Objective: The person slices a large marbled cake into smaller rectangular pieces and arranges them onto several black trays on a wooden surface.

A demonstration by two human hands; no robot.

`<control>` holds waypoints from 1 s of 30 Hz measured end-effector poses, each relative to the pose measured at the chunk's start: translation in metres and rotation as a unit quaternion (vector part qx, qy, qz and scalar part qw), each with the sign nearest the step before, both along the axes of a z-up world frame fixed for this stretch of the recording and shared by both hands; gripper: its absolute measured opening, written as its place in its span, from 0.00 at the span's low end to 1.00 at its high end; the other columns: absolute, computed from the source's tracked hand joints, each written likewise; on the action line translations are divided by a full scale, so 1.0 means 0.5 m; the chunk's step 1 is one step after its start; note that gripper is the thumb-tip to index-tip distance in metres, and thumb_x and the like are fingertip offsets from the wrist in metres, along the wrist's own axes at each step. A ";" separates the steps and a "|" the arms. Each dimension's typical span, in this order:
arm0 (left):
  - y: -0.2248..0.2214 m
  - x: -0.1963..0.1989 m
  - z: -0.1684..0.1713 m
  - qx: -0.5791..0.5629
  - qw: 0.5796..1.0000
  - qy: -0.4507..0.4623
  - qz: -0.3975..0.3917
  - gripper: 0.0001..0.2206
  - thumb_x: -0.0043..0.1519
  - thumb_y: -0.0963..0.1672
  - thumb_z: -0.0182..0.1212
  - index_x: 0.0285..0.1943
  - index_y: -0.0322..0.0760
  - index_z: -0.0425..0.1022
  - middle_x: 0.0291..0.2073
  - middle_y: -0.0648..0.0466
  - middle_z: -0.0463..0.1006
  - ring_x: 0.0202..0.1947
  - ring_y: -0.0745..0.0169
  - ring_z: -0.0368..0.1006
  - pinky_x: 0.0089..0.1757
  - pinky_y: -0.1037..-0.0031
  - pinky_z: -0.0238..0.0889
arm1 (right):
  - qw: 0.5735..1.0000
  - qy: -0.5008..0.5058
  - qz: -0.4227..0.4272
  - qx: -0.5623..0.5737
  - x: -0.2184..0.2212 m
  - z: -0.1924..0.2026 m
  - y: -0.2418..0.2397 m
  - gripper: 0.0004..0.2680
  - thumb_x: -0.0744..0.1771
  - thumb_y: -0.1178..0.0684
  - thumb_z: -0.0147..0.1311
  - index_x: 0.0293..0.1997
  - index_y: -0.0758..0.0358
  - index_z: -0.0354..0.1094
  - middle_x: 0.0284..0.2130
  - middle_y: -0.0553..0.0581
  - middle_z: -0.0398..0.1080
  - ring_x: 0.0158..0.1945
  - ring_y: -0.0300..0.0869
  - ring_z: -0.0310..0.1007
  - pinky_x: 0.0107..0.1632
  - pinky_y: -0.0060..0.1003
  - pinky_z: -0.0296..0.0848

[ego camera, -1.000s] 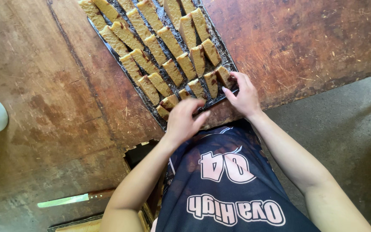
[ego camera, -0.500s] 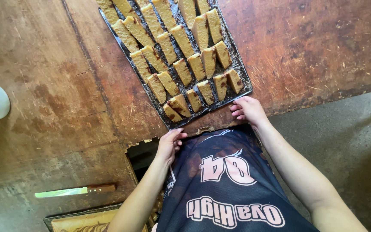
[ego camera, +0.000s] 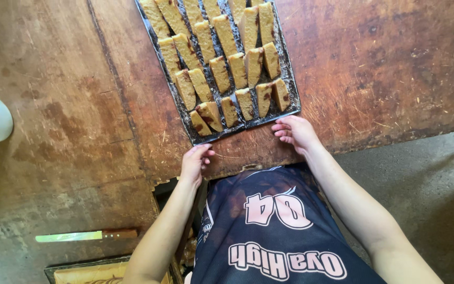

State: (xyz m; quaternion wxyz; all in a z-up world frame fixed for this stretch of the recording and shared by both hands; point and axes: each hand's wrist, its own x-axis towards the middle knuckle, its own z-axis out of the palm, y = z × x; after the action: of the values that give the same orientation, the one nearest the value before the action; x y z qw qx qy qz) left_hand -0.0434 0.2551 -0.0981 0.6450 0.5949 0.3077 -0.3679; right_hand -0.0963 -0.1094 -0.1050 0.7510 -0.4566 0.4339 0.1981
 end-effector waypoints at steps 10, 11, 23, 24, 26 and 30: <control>-0.019 0.209 0.007 0.027 0.999 -0.025 -0.025 0.07 0.61 0.45 0.63 0.43 0.39 0.79 0.29 0.58 0.82 0.20 0.77 0.68 0.21 0.85 0.51 | 1.000 -0.008 -0.008 0.015 0.185 0.003 -0.012 0.08 0.69 0.50 0.52 0.42 0.64 0.71 0.32 0.55 0.77 0.29 0.35 0.75 0.31 0.29 0.74; -0.019 0.232 0.001 0.026 0.999 -0.027 -0.025 0.07 0.61 0.45 0.63 0.43 0.39 0.79 0.29 0.58 0.82 0.20 0.77 0.68 0.21 0.85 0.51 | 1.000 -0.010 -0.008 0.013 0.206 0.000 -0.016 0.08 0.69 0.50 0.52 0.42 0.64 0.71 0.32 0.55 0.77 0.29 0.35 0.75 0.31 0.29 0.74; -0.034 0.478 -0.058 0.109 0.987 -0.109 -0.051 0.14 0.66 0.50 0.59 0.40 0.37 0.80 0.24 0.55 0.81 0.18 0.74 0.72 0.20 0.83 0.52 | 0.999 -0.009 0.033 -0.015 0.467 0.006 -0.034 0.09 0.68 0.50 0.52 0.41 0.66 0.70 0.31 0.57 0.78 0.28 0.37 0.78 0.29 0.29 0.77; -0.036 0.500 -0.055 0.120 0.985 -0.114 -0.050 0.14 0.67 0.50 0.59 0.39 0.36 0.80 0.25 0.55 0.82 0.18 0.74 0.72 0.20 0.83 0.53 | 0.999 -0.014 0.032 -0.012 0.486 0.007 -0.035 0.09 0.69 0.50 0.52 0.41 0.66 0.70 0.31 0.57 0.78 0.29 0.38 0.78 0.29 0.29 0.77; -0.042 0.537 -0.056 0.131 0.983 -0.117 -0.045 0.14 0.67 0.50 0.59 0.39 0.36 0.80 0.25 0.55 0.82 0.18 0.74 0.73 0.20 0.83 0.53 | 0.999 -0.019 0.036 -0.009 0.522 0.006 -0.038 0.09 0.69 0.49 0.52 0.42 0.66 0.70 0.31 0.58 0.78 0.29 0.38 0.79 0.30 0.29 0.77; -0.046 0.609 -0.060 0.128 0.982 -0.133 -0.042 0.14 0.66 0.50 0.60 0.39 0.36 0.80 0.24 0.56 0.82 0.18 0.74 0.73 0.19 0.82 0.52 | 0.999 -0.029 0.037 -0.004 0.594 -0.004 -0.041 0.09 0.68 0.49 0.53 0.41 0.64 0.69 0.32 0.58 0.77 0.31 0.39 0.79 0.31 0.31 0.77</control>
State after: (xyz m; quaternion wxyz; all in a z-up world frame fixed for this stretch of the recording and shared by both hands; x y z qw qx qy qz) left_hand 0.2610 0.2322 -0.1281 0.5827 0.7285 0.2385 -0.2698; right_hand 0.2009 -0.1301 -0.1071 0.7539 -0.4807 0.3952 0.2107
